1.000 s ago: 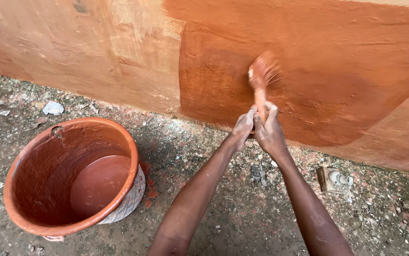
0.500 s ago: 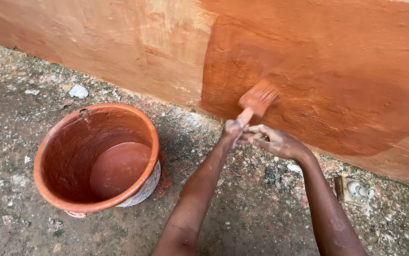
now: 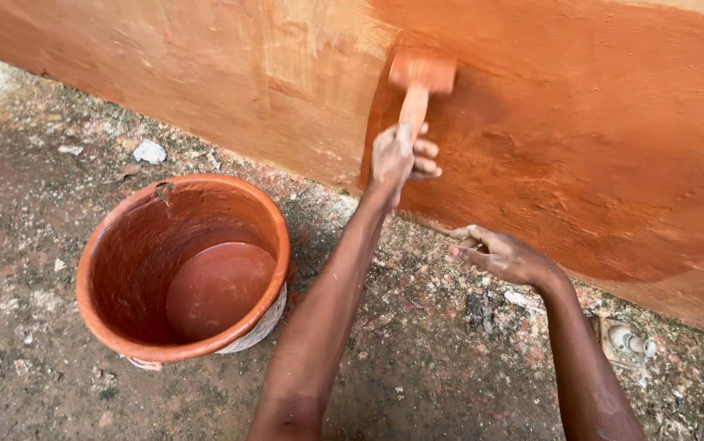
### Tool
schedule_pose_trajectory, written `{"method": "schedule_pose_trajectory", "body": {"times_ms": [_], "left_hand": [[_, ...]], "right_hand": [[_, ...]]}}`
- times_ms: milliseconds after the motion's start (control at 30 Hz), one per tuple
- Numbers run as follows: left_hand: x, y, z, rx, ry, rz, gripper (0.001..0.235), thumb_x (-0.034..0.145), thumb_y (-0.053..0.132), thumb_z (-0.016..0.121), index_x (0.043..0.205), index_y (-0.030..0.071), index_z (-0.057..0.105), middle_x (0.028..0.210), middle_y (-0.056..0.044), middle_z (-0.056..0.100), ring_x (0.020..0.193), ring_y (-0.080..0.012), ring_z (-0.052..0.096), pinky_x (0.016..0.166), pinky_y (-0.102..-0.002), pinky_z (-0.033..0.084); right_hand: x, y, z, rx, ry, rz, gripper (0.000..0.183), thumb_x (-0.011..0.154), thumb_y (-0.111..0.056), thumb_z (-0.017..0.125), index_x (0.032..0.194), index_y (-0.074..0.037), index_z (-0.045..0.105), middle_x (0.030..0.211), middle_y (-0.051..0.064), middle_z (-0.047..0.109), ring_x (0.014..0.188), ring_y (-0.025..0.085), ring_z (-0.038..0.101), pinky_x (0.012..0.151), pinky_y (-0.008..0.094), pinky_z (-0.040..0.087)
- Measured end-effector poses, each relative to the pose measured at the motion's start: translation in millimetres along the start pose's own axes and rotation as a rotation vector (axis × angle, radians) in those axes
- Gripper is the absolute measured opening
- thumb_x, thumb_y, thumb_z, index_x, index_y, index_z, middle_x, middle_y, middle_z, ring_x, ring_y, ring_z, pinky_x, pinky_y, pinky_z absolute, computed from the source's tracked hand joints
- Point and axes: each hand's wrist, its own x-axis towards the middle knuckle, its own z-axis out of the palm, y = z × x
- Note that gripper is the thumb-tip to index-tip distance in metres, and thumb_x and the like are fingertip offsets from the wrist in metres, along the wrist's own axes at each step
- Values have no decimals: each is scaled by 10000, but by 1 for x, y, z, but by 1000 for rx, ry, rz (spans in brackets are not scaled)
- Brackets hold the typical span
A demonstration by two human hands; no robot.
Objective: The person paints a section of a wall using a brush dipped in reddish-brown paint from a bucket. The person repeatedly applies paint to the wall surface, occasionally dipping the brush to reload paint.
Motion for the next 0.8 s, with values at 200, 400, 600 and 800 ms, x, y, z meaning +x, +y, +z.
{"method": "schedule_pose_trajectory", "body": {"times_ms": [200,400,600,800], "left_hand": [[-5,11,-22,38,-83,38,467,1053,340,401,1285,-32,559,846,-170,731,498,-166,650,495,-343,629],[-5,-88,-93,70,148,-109,368,1007,267,522,1195,-49,547,880,-254,746,579,-252,738,491,-370,629],[-9,-131,-112,122,287,-355,471,980,313,660,1201,-77,518,987,-315,700,658,-271,742,542,-380,645],[3,-63,-39,-21,-62,26,495,1013,294,511,1266,-131,529,925,-288,744,574,-227,722,518,-378,665]], "right_hand": [[11,-8,2,13,-6,-21,742,861,-590,572,1492,-214,468,1300,51,704,1078,221,735,1028,495,533],[24,-7,10,-46,1,-9,770,876,-642,518,1500,-195,457,1313,42,714,1093,215,754,1052,508,494],[30,-1,12,-67,-18,22,759,873,-650,516,1479,-193,487,1330,49,697,1082,224,749,1025,505,545],[29,21,9,69,-37,-54,748,866,-603,552,1467,-164,484,1321,100,703,1043,227,752,1000,487,553]]}}
